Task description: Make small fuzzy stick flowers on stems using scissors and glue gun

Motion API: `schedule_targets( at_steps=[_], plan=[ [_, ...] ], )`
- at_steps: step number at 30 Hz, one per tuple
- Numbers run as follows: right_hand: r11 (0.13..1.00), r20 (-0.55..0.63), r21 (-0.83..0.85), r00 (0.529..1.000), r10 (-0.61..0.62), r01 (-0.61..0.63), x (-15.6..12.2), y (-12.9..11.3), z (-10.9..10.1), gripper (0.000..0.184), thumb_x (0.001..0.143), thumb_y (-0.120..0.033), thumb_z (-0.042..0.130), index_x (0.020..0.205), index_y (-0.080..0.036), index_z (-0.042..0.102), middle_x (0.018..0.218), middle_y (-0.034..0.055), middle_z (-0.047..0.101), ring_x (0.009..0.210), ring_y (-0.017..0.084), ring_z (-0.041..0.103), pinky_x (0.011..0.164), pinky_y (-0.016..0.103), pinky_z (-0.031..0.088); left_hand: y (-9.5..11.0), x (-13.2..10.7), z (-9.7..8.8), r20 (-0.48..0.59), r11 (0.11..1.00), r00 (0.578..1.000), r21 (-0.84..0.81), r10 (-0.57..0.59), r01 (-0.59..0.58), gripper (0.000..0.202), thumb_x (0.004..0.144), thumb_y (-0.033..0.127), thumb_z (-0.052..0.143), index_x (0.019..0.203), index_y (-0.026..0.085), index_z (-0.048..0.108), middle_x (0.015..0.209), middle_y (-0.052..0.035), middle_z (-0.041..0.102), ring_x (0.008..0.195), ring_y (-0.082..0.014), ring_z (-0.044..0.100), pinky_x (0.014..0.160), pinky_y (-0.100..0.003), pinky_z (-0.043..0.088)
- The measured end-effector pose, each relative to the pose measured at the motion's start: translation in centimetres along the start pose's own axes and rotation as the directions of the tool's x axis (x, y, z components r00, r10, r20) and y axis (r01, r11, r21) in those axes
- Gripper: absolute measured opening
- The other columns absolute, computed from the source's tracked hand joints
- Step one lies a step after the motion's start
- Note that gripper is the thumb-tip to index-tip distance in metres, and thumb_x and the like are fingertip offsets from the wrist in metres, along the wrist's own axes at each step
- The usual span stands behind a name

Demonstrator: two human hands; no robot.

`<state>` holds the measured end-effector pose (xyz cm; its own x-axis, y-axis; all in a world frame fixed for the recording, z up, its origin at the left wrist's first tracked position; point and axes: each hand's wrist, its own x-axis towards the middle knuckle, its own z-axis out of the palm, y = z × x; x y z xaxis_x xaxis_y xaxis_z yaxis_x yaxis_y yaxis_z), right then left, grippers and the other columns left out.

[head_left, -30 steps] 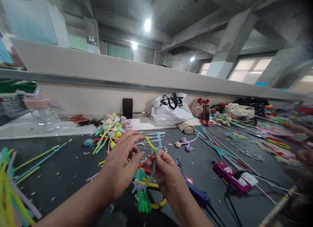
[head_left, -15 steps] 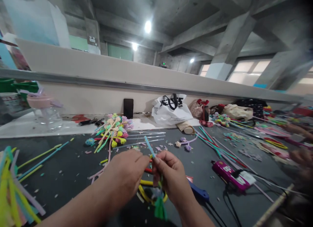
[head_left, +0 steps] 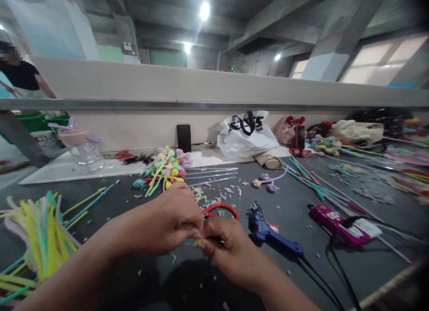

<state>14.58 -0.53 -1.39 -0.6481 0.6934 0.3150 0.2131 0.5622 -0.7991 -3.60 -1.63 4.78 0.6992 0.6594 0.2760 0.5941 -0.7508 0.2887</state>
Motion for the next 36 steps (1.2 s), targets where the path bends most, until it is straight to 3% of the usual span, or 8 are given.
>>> schedule_targets(
  at_steps=[3, 9, 13, 18, 21, 27, 32, 36],
  plan=[
    [0.946, 0.038, 0.304, 0.994, 0.105, -0.112, -0.1, 0.0, 0.4, 0.018, 0.073, -0.025, 0.057, 0.058, -0.017, 0.053, 0.052, -0.0026, 0.051, 0.049, 0.009, 0.045, 0.047, 0.019, 0.034, -1.3, 0.2, 0.0, 0.114, 0.907, 0.986, -0.39, -0.122, 0.158, 0.008, 0.073, 0.023, 0.061, 0.068, 0.017, 0.064, 0.066, 0.0012, 0.059, 0.07, -0.0119, 0.05, 0.068, -0.023, 0.036],
    [0.684, -0.098, 0.714, 0.945, 0.311, -0.151, 0.1, 1.1, 0.8, 0.031, 0.068, -0.042, 0.064, 0.063, -0.018, 0.046, 0.047, -0.0051, 0.051, 0.033, 0.004, 0.036, 0.034, 0.015, 0.026, -2.3, 1.6, 4.0, 0.14, 0.393, 0.903, -0.865, -0.407, 0.311, 0.021, 0.064, 0.034, 0.063, 0.062, 0.015, 0.055, 0.052, 0.0052, 0.046, 0.046, -0.0069, 0.038, 0.045, -0.019, 0.027],
    [0.822, -0.328, 0.553, 0.87, 0.367, -0.138, 0.2, 1.4, 0.4, 0.028, 0.074, -0.042, 0.057, 0.063, -0.018, 0.047, 0.046, -0.0064, 0.046, 0.035, 0.005, 0.035, 0.036, 0.017, 0.027, -0.4, 2.2, 5.0, -0.054, 0.671, 0.862, -0.653, -0.505, 0.352, 0.018, 0.073, 0.025, 0.05, 0.059, 0.016, 0.051, 0.051, 0.0031, 0.047, 0.051, -0.0101, 0.043, 0.05, -0.022, 0.033],
    [0.994, -0.564, -0.083, 0.826, 0.012, -0.072, -0.3, 1.5, 0.1, 0.018, 0.079, -0.027, 0.051, 0.066, -0.017, 0.056, 0.056, -0.0013, 0.051, 0.051, 0.01, 0.046, 0.049, 0.022, 0.034, 1.8, 2.0, 5.3, -0.341, 0.966, 0.904, -0.084, -0.257, 0.243, 0.027, 0.082, 0.016, 0.035, 0.059, 0.018, 0.049, 0.058, 0.0003, 0.05, 0.062, -0.0143, 0.046, 0.066, -0.029, 0.037],
    [0.992, -0.581, -0.095, 0.814, 0.012, -0.083, -0.1, 1.5, 0.0, 0.017, 0.078, -0.026, 0.051, 0.064, -0.017, 0.056, 0.056, -0.0008, 0.052, 0.052, 0.011, 0.047, 0.05, 0.023, 0.035, 1.8, 1.9, 5.5, -0.334, 0.963, 0.904, -0.064, -0.269, 0.262, 0.028, 0.084, 0.018, 0.034, 0.062, 0.018, 0.05, 0.06, -0.0001, 0.052, 0.061, -0.0144, 0.047, 0.066, -0.03, 0.038],
    [0.816, -0.364, 0.559, 0.84, 0.403, -0.149, 1.2, 1.2, -0.2, 0.029, 0.071, -0.041, 0.061, 0.061, -0.017, 0.048, 0.043, -0.0072, 0.047, 0.032, 0.005, 0.037, 0.033, 0.016, 0.027, 1.1, 2.1, 4.2, -0.277, 0.87, 0.843, -0.328, -0.461, 0.368, 0.009, 0.08, 0.023, 0.046, 0.081, 0.019, 0.054, 0.076, 0.0002, 0.057, 0.071, -0.0149, 0.053, 0.065, -0.026, 0.04],
    [0.651, -0.19, 0.748, 0.897, 0.4, -0.131, 1.1, 1.3, -0.1, 0.029, 0.07, -0.038, 0.067, 0.065, -0.015, 0.05, 0.051, -0.0044, 0.057, 0.034, 0.004, 0.044, 0.032, 0.013, 0.032, 0.8, 2.3, 3.9, -0.274, 0.789, 0.795, -0.494, -0.541, 0.366, 0.02, 0.078, 0.023, 0.051, 0.06, 0.016, 0.053, 0.064, 0.0011, 0.053, 0.066, -0.014, 0.051, 0.062, -0.025, 0.038],
    [0.452, 0.084, 0.866, 0.952, 0.293, -0.216, 0.9, 1.4, -0.7, 0.027, 0.077, -0.038, 0.06, 0.072, -0.013, 0.054, 0.059, 0.0012, 0.062, 0.039, 0.007, 0.053, 0.038, 0.017, 0.045, -0.2, 2.3, 4.2, -0.113, 0.585, 0.825, -0.758, -0.553, 0.288, 0.017, 0.078, 0.027, 0.053, 0.067, 0.015, 0.056, 0.061, 0.0012, 0.055, 0.061, -0.0131, 0.052, 0.06, -0.025, 0.04]
  ],
)
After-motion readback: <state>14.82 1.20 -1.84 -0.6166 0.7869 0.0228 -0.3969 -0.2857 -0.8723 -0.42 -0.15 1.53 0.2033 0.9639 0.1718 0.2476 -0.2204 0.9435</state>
